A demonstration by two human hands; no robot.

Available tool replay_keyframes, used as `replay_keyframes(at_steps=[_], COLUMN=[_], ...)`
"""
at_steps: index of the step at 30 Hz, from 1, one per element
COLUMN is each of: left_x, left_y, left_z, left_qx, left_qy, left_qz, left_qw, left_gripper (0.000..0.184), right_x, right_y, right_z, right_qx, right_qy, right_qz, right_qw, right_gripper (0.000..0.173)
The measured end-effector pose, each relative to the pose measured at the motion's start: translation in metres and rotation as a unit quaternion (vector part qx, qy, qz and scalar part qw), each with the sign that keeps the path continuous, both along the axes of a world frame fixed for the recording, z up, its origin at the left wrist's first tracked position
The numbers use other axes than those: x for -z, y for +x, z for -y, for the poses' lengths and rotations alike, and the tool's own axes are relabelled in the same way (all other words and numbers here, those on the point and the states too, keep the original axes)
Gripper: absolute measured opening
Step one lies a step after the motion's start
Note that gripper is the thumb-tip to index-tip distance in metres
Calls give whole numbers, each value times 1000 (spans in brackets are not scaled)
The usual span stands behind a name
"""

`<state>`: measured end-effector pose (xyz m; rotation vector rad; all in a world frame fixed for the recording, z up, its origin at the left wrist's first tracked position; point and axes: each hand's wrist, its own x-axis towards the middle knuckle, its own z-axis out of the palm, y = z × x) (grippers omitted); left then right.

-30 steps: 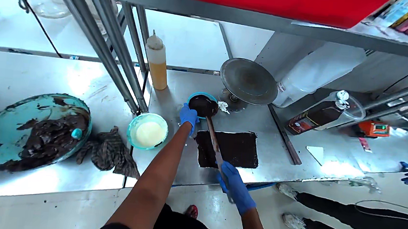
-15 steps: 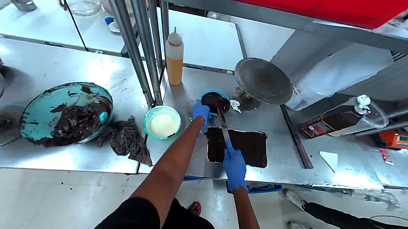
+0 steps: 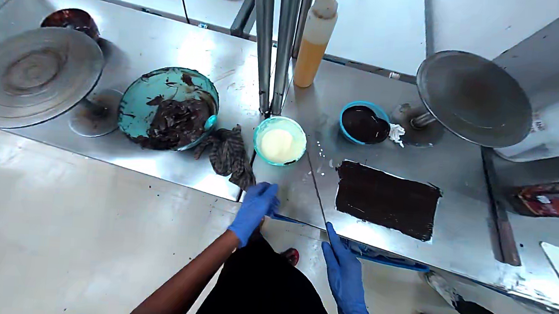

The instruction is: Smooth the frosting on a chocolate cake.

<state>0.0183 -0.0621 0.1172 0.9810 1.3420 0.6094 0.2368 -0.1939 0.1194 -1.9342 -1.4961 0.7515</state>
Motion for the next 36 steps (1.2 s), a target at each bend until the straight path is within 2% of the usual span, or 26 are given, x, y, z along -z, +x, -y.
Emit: replay_keyframes(at_steps=[3,8,16,18,21,22,23,25,27,29,33,36], left_x=[11,13,20,22,24,24,24,23,22,22,23,22], left_y=[-25,-18,-3,-2,-1,-2,-2,-2,-2,-2,-1,1], left_z=[-23,-52,-60,-58,-57,-57,-57,-56,-57,-57,-53,-50], left_qx=[-106,-125,-174,-176,-169,-167,-166,-164,-166,-166,-169,-171], left_qy=[-33,-61,-71,-69,-65,-65,-66,-68,-69,-67,-63,-59], left_qz=[36,125,223,226,227,225,223,220,221,224,230,236], left_qw=[993,982,957,956,957,958,958,959,959,958,956,955], left_gripper=[45,63,65,64,65,65,64,65,67,67,66,66], right_x=[1,-5,-25,-37,-64,-74,-82,-99,-117,-141,-175,-195], right_y=[-6,-1,-5,-12,-10,-4,4,24,37,37,28,18], right_z=[-18,-36,-48,-48,-58,-64,-71,-90,-109,-131,-166,-188], right_qx=[-36,-54,-92,-87,-22,-22,-38,-90,-137,-178,-257,-288], right_qy=[-10,-47,-94,-134,-237,-250,-255,-256,-235,-227,-217,-233], right_qz=[41,70,107,50,-170,-167,-110,76,219,309,418,450], right_qw=[998,995,986,986,956,953,960,960,937,906,844,812], right_gripper=[41,41,41,41,46,45,42,35,30,27,22,22])
